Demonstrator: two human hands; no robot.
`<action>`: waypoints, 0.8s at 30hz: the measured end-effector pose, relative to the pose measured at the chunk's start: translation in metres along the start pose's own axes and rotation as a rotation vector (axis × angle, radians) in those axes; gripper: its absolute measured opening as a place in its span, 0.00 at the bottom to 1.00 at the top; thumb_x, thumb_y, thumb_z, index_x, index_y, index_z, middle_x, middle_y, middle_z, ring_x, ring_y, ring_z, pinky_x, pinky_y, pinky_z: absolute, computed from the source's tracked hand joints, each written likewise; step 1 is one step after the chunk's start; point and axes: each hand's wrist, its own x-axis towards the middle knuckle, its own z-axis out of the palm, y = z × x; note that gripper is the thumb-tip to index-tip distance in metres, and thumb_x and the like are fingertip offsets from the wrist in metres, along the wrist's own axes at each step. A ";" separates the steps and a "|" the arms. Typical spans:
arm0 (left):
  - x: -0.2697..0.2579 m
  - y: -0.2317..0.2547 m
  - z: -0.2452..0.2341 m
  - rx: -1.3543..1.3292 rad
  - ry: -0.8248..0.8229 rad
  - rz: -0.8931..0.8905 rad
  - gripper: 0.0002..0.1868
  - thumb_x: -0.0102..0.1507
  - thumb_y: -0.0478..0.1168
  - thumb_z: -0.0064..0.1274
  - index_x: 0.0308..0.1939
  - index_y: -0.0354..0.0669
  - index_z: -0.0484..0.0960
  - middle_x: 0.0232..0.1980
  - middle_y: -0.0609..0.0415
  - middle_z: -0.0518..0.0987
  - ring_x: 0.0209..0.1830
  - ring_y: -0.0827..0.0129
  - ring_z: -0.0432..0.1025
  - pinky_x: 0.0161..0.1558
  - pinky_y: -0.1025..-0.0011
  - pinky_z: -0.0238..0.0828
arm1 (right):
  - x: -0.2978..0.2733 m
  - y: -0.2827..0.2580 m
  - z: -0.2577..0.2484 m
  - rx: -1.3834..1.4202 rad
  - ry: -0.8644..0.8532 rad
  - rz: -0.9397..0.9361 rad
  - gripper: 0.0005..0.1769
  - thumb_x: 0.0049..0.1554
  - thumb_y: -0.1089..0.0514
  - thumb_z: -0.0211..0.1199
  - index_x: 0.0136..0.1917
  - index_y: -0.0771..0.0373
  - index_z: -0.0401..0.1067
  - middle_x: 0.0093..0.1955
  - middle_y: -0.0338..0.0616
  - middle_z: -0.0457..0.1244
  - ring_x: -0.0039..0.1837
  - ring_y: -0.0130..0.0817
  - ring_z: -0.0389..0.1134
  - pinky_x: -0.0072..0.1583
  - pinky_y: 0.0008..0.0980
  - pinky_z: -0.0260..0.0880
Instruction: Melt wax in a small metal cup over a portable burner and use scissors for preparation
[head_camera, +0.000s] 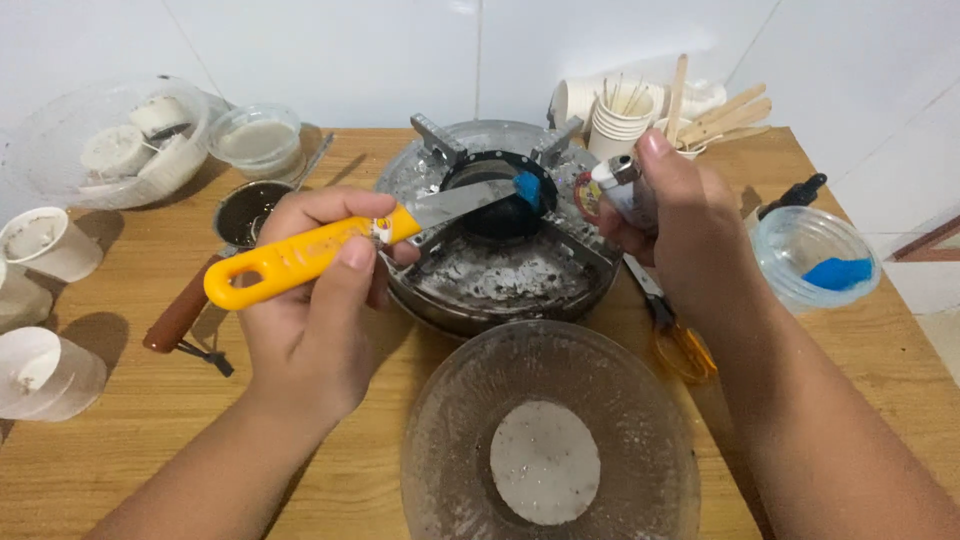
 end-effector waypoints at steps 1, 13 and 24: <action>0.000 0.000 0.001 -0.001 0.000 -0.001 0.17 0.70 0.45 0.45 0.55 0.35 0.73 0.44 0.49 0.76 0.32 0.72 0.71 0.45 0.79 0.73 | -0.011 -0.012 0.004 0.000 0.001 0.001 0.24 0.62 0.40 0.47 0.49 0.61 0.71 0.38 0.43 0.65 0.39 0.27 0.65 0.46 0.23 0.73; 0.001 0.002 0.002 0.039 0.051 0.010 0.18 0.70 0.48 0.45 0.54 0.38 0.73 0.40 0.47 0.79 0.37 0.74 0.76 0.29 0.83 0.64 | -0.010 -0.006 -0.005 -0.074 -0.098 -0.090 0.27 0.65 0.42 0.51 0.34 0.63 0.69 0.35 0.40 0.64 0.43 0.22 0.67 0.53 0.19 0.78; -0.001 0.001 0.002 -0.046 0.038 0.008 0.16 0.70 0.47 0.47 0.55 0.38 0.73 0.48 0.50 0.77 0.40 0.73 0.78 0.30 0.85 0.61 | 0.008 0.002 -0.031 -0.294 -0.055 -0.350 0.36 0.65 0.34 0.41 0.28 0.59 0.67 0.27 0.36 0.54 0.32 0.25 0.52 0.37 0.26 0.48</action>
